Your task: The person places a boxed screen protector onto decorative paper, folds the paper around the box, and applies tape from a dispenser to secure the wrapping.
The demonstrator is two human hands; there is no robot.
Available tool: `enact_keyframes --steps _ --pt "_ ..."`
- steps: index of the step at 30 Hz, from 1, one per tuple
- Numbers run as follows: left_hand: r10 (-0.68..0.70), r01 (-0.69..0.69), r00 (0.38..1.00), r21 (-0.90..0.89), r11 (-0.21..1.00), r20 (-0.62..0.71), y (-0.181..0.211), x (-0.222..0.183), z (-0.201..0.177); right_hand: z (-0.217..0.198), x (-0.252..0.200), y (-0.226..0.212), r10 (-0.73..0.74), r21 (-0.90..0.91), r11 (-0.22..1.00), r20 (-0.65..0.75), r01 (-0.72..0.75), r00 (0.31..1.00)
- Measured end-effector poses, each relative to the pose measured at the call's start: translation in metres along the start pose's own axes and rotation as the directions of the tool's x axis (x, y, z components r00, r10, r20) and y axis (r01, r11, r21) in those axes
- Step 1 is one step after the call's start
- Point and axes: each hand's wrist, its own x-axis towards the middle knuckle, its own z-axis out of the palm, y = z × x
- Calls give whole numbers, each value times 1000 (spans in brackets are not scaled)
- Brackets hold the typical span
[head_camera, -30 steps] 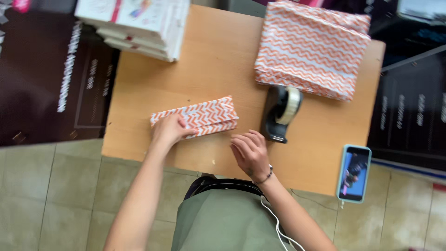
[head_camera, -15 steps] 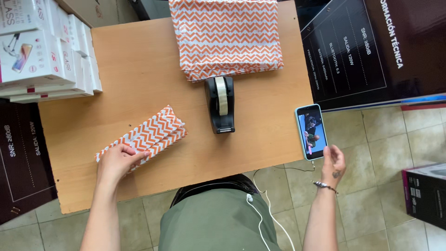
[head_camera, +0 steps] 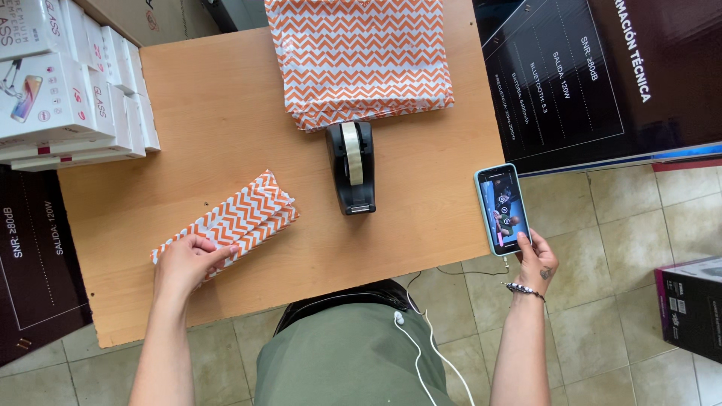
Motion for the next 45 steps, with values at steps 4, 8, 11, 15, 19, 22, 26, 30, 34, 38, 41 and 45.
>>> enact_keyframes --steps 4,8,11,15,19,22,26,30,34,38,41,45 --pt "2 -2 1000 3 1000 -5 4 -4 0 -4 1 0 45 32 998 5 -45 999" --pt "2 -2 1000 1 1000 -4 1 -1 0 -11 11 9 47 5 999 6 -47 999" --pt "19 -19 1000 5 1000 -14 1 -1 0 -6 2 -7 11 -57 998 41 -9 999" --pt "8 -7 1000 3 1000 -13 8 -7 -4 -4 7 -10 7 -85 996 82 0 997" --pt "16 -16 1000 -10 1000 -21 5 -6 -4 -2 10 -3 5 -96 995 96 4 995" --pt "23 -24 999 -13 1000 -23 1 -2 -3 -4 16 9 -3 -98 995 88 12 996" --pt "23 -22 1000 21 1000 -21 -3 3 -2 -1 11 6 7 -70 998 86 -1 996" --pt "32 -32 999 -6 999 -32 -2 -2 -2 -2 13 8 5 -78 997 87 2 996" --pt "46 -47 999 -7 999 -26 -4 0 -1 -2 14 12 -7 -73 997 88 14 996" --pt "39 -39 999 2 999 -28 0 -3 -1 1 7 0 -10 -85 996 85 17 996" --pt "33 -33 999 19 999 -33 -5 2 1 -2 17 0 -48 -144 988 45 54 998" --pt "31 -24 998 119 993 -56 -8 4 3 15 -22 -73 -489 -429 772 69 468 870"
